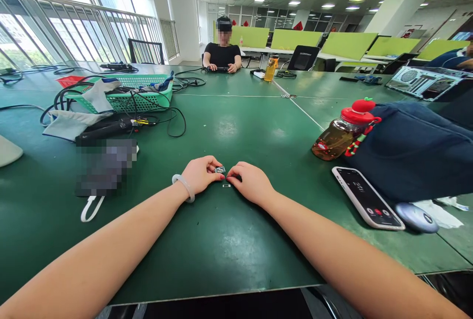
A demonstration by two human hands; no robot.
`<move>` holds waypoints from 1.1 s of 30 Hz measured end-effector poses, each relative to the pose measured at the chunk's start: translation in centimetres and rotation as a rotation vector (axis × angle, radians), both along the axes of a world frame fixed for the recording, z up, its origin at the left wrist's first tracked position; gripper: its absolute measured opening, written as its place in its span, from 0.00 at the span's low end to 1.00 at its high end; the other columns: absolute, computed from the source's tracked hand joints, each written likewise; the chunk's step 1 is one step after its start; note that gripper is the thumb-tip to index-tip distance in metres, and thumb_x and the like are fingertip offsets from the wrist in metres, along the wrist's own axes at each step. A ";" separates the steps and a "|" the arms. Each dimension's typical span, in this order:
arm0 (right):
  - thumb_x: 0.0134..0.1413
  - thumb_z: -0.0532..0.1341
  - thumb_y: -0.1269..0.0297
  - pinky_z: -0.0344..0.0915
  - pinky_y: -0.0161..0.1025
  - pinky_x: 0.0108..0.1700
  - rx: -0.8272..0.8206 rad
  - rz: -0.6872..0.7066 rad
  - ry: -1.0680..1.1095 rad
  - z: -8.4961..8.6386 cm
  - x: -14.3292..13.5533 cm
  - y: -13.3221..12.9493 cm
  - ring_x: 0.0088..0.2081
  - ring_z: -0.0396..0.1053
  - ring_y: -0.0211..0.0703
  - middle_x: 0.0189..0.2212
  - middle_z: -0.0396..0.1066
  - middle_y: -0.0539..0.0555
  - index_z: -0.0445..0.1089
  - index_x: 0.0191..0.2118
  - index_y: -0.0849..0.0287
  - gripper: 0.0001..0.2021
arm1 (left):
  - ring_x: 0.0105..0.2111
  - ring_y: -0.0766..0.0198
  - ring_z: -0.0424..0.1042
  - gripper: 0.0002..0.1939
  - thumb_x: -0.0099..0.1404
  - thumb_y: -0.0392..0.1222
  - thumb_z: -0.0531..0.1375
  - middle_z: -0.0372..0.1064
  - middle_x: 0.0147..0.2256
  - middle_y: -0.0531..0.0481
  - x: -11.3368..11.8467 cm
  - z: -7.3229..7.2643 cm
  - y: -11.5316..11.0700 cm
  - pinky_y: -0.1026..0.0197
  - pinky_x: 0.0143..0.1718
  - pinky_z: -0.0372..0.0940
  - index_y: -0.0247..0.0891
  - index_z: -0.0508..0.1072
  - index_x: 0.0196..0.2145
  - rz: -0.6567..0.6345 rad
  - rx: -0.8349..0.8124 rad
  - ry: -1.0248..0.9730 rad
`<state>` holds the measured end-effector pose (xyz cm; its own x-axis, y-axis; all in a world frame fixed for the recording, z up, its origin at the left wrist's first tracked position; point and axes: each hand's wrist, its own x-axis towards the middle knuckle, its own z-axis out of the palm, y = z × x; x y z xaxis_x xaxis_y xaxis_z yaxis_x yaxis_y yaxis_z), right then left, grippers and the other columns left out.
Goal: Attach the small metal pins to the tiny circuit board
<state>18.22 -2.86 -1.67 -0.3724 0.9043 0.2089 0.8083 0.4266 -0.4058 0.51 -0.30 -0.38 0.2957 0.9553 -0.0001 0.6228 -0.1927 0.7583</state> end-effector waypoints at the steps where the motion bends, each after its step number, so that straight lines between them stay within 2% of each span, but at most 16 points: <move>1: 0.54 0.56 0.64 0.58 0.34 0.34 0.002 0.002 0.006 0.1 0.1 0.0 0.33 0.65 0.37 0.31 0.67 0.50 0.70 0.32 0.56 0.07 | 0.29 0.64 0.70 0.14 0.47 0.44 0.64 0.71 0.28 0.52 0.0 0.0 0.0 0.61 0.34 0.64 0.38 0.71 0.33 -0.003 0.000 -0.009; 9: 0.53 0.55 0.69 0.60 0.34 0.35 -0.044 0.005 0.265 0.2 0.9 -0.1 0.30 0.66 0.35 0.30 0.72 0.48 0.69 0.33 0.55 0.07 | 0.28 0.64 0.70 0.15 0.47 0.46 0.64 0.71 0.28 0.52 0.0 0.0 -0.2 0.62 0.33 0.63 0.38 0.71 0.32 0.008 0.030 -0.048; 14: 0.51 0.55 0.72 0.61 0.33 0.36 -0.061 0.045 0.386 0.0 0.4 -0.4 0.29 0.66 0.33 0.31 0.71 0.47 0.65 0.38 0.55 0.09 | 0.28 0.65 0.68 0.15 0.47 0.46 0.65 0.70 0.27 0.53 0.2 0.3 -0.7 0.62 0.32 0.62 0.38 0.71 0.32 -0.040 0.087 -0.055; 20: 0.49 0.56 0.72 0.61 0.33 0.34 -0.081 0.030 0.394 0.3 0.2 -0.7 0.27 0.65 0.34 0.31 0.70 0.47 0.61 0.40 0.55 0.11 | 0.30 0.63 0.69 0.13 0.46 0.46 0.65 0.71 0.28 0.54 0.7 1.0 -1.3 0.62 0.33 0.61 0.39 0.71 0.30 -0.100 0.166 0.041; 27: 0.51 0.55 0.71 0.61 0.34 0.35 -0.048 0.028 0.399 0.1 0.2 -0.6 0.30 0.66 0.35 0.29 0.70 0.47 0.61 0.39 0.54 0.08 | 0.31 0.62 0.68 0.12 0.47 0.47 0.65 0.70 0.29 0.52 0.9 1.4 -1.7 0.61 0.34 0.61 0.39 0.71 0.28 -0.136 0.247 0.113; 30: 0.52 0.55 0.71 0.61 0.34 0.35 -0.015 0.027 0.378 0.3 0.3 -0.8 0.31 0.67 0.36 0.30 0.71 0.48 0.63 0.39 0.54 0.08 | 0.29 0.63 0.68 0.13 0.46 0.46 0.66 0.69 0.27 0.53 0.9 1.4 -1.7 0.61 0.33 0.61 0.39 0.70 0.28 -0.119 0.181 0.026; 33: 0.54 0.54 0.70 0.62 0.34 0.37 0.089 0.066 0.373 0.6 0.4 -1.0 0.34 0.68 0.36 0.33 0.72 0.50 0.67 0.38 0.54 0.08 | 0.26 0.66 0.68 0.15 0.45 0.45 0.66 0.69 0.24 0.54 0.8 1.5 -1.5 0.62 0.31 0.62 0.36 0.69 0.30 -0.127 -0.061 -0.203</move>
